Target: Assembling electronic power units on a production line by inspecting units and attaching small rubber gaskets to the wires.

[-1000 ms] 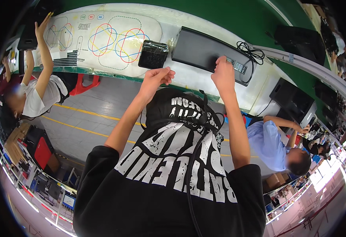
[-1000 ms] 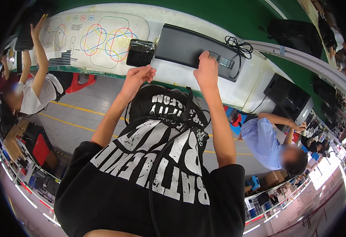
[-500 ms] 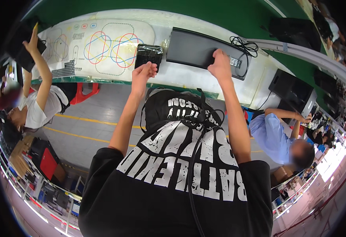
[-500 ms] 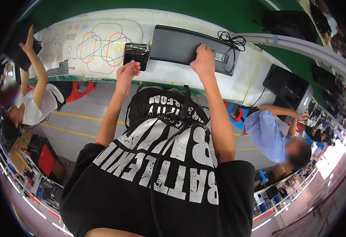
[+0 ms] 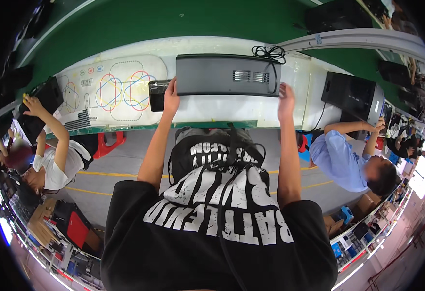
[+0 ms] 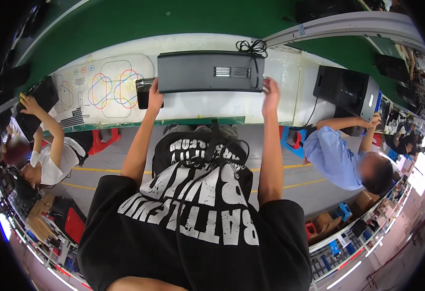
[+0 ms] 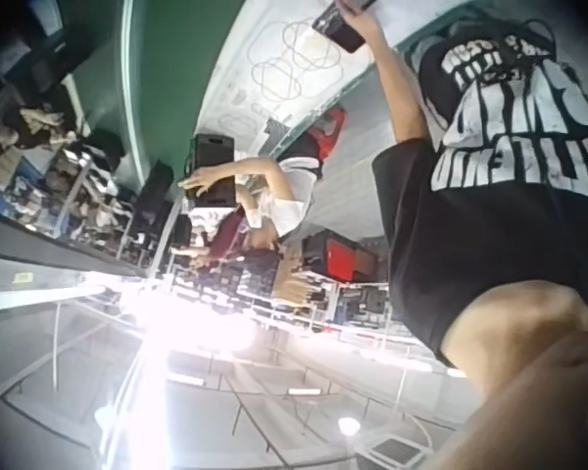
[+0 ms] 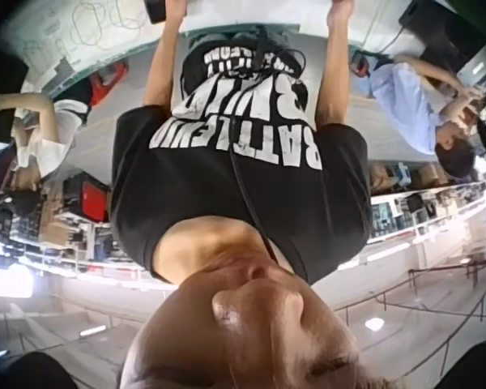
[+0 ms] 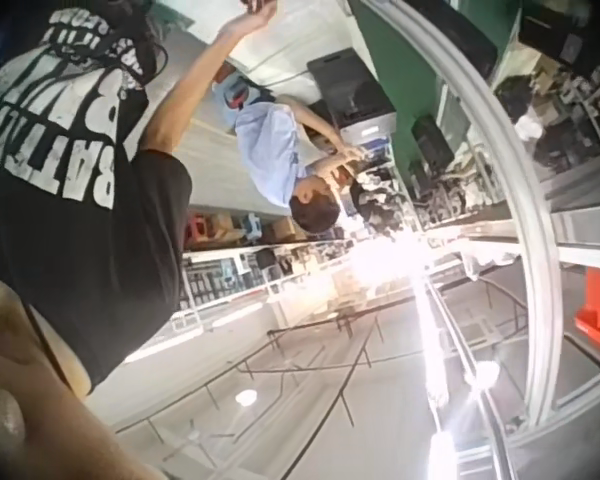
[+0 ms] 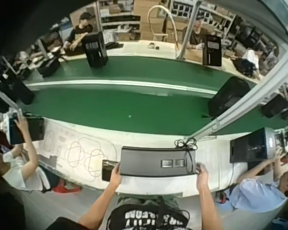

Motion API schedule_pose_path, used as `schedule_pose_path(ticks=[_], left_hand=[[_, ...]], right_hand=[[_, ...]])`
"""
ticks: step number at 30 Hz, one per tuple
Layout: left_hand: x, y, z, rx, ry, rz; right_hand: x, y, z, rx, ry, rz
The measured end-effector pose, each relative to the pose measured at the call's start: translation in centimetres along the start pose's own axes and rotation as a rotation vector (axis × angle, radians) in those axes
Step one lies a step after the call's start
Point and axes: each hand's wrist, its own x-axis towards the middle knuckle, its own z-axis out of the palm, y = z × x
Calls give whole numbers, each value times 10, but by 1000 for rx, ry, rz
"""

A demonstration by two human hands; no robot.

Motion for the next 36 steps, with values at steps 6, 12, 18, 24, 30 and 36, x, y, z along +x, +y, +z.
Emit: schedule_pose_path(ticks=[6, 12, 18, 24, 30, 36], left_hand=[[-4, -11, -10, -29, 15, -84], [-8, 126, -24, -69, 108, -279], [-32, 175, -19, 11, 50, -160], [-11, 115, -9, 126, -22, -181], [-46, 105, -9, -115, -74, -123], [-36, 43, -35, -488, 112, -247]], right_hand=[[50, 86, 13, 208, -152, 133], [-35, -32, 20, -306, -79, 352], [-72, -95, 18, -422, 76, 64], [-24, -71, 17, -574, -96, -25], [-50, -46, -9, -696, -148, 39], [-64, -26, -19, -398, -86, -70]])
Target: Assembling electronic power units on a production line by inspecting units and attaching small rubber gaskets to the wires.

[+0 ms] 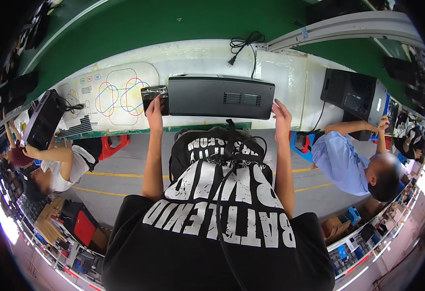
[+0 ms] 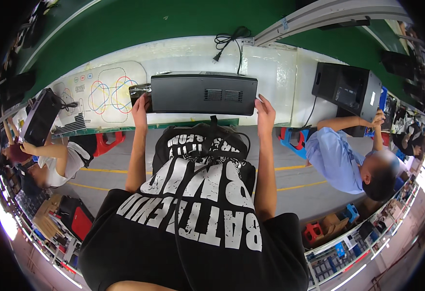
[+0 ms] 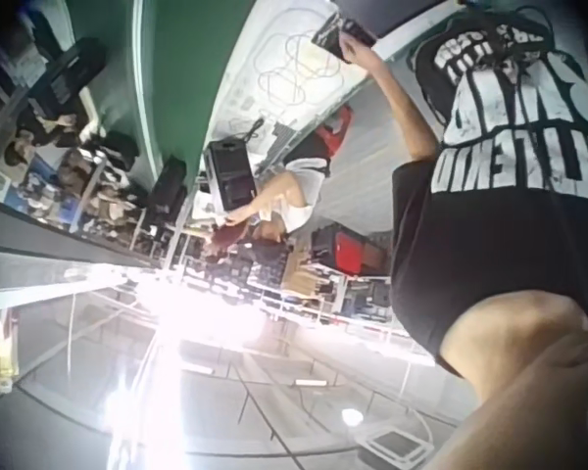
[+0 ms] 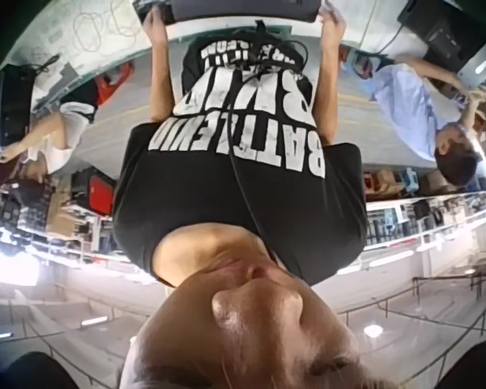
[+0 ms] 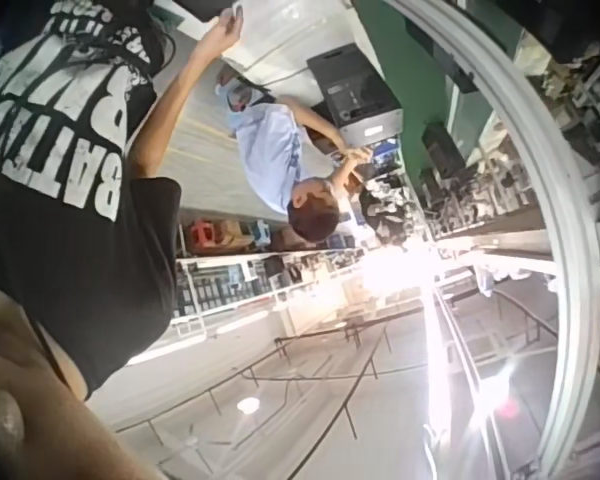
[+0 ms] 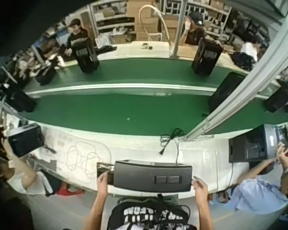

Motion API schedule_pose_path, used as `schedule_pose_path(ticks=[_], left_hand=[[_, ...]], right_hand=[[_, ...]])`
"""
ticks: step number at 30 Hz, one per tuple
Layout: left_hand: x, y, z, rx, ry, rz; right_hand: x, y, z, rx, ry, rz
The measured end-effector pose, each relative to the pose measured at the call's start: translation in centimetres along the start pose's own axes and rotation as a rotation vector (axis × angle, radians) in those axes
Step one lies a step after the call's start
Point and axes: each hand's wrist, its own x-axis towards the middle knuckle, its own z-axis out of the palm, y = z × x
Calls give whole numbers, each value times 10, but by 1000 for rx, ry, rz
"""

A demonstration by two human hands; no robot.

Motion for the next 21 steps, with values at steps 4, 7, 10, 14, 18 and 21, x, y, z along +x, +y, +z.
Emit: schedule_pose_path(ticks=[4, 7, 10, 14, 18, 21], left_hand=[[35, -72, -77, 1168, 340, 413], [33, -71, -50, 1183, 310, 550], [39, -67, -55, 1146, 289, 457], [43, -67, -59, 1066, 284, 496], [48, -73, -71, 1087, 240, 531], [51, -68, -70, 1036, 219, 488]], right_hand=[[-18, 25, -17, 11, 123, 111], [-34, 36, -24, -33, 161, 142], [-41, 41, -25, -77, 153, 124], [-41, 43, -24, -54, 148, 75], [-44, 34, -23, -92, 145, 44], [-43, 32, -25, -107, 156, 22]])
